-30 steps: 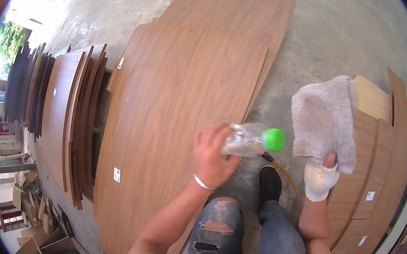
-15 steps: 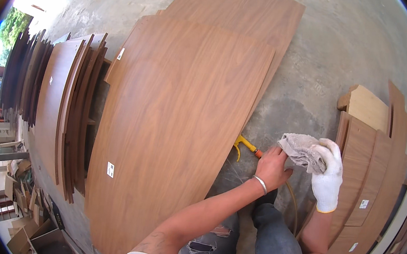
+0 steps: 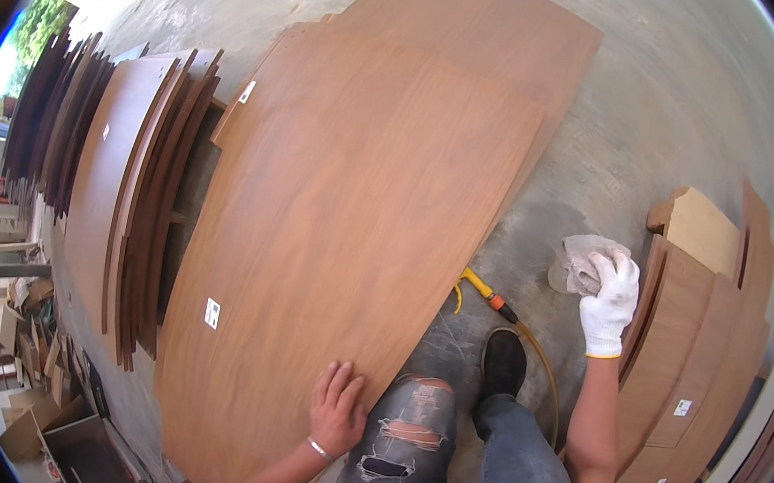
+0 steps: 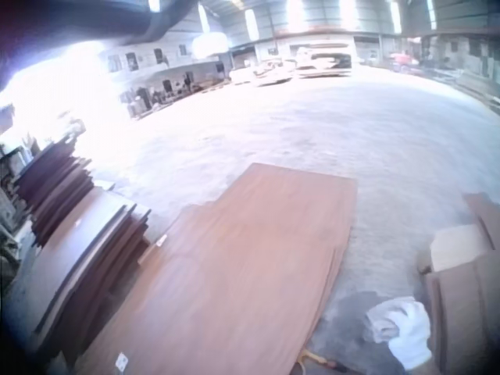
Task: The person wipes a large wooden panel with a cloth, then sprays it with a liquid from a spray gun and continues wiping. The person repeats this process on several wooden panels, moving them aside after cleaning.
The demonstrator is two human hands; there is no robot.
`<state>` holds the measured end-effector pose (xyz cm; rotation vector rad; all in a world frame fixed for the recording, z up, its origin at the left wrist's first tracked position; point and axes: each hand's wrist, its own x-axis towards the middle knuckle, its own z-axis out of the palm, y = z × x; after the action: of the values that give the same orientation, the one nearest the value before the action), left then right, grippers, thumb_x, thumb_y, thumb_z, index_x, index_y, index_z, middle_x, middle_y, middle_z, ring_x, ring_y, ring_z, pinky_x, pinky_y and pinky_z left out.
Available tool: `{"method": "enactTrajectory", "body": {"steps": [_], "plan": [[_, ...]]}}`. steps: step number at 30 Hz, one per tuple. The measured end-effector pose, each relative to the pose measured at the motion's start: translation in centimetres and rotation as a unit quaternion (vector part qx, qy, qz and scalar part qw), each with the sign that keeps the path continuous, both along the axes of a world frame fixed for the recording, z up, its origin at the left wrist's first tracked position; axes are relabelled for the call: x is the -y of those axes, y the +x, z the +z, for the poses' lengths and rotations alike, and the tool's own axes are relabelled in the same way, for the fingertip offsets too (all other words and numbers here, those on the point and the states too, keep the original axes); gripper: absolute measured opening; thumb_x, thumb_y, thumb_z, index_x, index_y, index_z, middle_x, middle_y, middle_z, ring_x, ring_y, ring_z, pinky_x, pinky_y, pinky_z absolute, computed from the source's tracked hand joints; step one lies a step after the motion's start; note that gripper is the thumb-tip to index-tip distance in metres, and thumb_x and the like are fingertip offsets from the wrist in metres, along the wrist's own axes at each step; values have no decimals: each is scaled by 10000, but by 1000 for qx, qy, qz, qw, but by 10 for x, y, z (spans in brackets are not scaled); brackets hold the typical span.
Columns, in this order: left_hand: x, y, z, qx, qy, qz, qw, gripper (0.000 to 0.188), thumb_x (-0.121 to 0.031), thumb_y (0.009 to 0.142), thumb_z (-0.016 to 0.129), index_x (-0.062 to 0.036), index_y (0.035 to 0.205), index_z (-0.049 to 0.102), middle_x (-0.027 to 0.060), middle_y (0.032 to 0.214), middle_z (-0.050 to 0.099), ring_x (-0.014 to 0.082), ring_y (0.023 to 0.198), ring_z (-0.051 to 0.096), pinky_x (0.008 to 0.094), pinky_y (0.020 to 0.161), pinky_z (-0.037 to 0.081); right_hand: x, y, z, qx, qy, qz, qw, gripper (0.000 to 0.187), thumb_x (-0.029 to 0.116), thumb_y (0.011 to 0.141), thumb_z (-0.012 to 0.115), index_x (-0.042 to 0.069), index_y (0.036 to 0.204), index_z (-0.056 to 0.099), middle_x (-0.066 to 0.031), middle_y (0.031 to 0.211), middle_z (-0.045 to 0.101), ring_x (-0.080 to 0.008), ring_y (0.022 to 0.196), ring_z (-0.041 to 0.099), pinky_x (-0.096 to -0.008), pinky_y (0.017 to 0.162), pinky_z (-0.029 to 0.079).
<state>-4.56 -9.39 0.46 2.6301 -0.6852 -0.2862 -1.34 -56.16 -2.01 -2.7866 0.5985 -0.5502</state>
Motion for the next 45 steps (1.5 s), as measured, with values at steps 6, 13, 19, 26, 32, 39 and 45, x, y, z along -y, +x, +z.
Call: {"method": "enactTrajectory", "body": {"steps": [6, 13, 19, 26, 32, 39, 45], "plan": [[-126, -141, 3, -133, 140, 59, 979, 866, -186, 726, 752, -2, 1498, 406, 316, 1638, 252, 540, 1527, 184, 694, 1222, 137, -14, 1, 12, -87, -13, 30, 996, 341, 36, 725, 737, 82, 1063, 727, -157, 1268, 641, -390, 1266, 549, -466, 1033, 478], [-132, -178, -50, -6, 194, 206, 959, 832, -111, 772, 685, -99, 1547, 383, 325, 1658, 195, 586, 1527, 123, 798, 1164, 57, -26, -18, 23, -197, -74, 42, 977, 765, 93, 676, 816, 89, 1404, 579, -216, 1620, 348, -430, 1495, 325, -495, 1230, 306], [-125, -167, -49, 12, 172, 277, 945, 741, -41, 819, 607, -113, 1531, 414, 326, 1654, 205, 603, 1514, 139, 818, 1143, 70, -35, -36, 31, -212, -44, 38, 976, 960, 91, 665, 826, 139, 1548, 451, -211, 1694, 217, -430, 1539, 241, -518, 1262, 237], [-129, -166, -53, 27, 164, 274, 947, 715, -47, 843, 594, -110, 1533, 418, 330, 1654, 199, 605, 1513, 138, 824, 1137, 73, -37, -42, 38, -241, -25, 11, 970, 938, 103, 707, 808, 139, 1562, 423, -196, 1692, 234, -409, 1543, 243, -517, 1267, 223], [-129, -160, -55, 50, 186, 256, 947, 753, -68, 830, 621, -85, 1547, 388, 338, 1663, 160, 596, 1523, 114, 819, 1140, 60, -38, -52, 51, -192, -40, -7, 981, 933, 136, 728, 830, 146, 1565, 417, -198, 1671, 285, -412, 1527, 281, -491, 1253, 262], [-127, -167, -62, 57, 171, 249, 952, 848, 1, 796, 621, -48, 1583, 308, 333, 1676, 126, 575, 1543, 71, 766, 1176, 47, -49, -77, 108, -184, -54, -67, 979, 749, 137, 810, 730, 152, 1522, 497, -164, 1660, 339, -378, 1539, 288, -462, 1242, 300], [-136, -167, -72, 98, 189, 230, 950, 887, 7, 781, 641, -50, 1594, 290, 322, 1685, 108, 563, 1551, 58, 760, 1181, 37, -60, -56, 170, -156, -1, 57, 986, 552, 173, 847, 692, 100, 1390, 624, -177, 1501, 546, -350, 1443, 449, -444, 1203, 360]]}}
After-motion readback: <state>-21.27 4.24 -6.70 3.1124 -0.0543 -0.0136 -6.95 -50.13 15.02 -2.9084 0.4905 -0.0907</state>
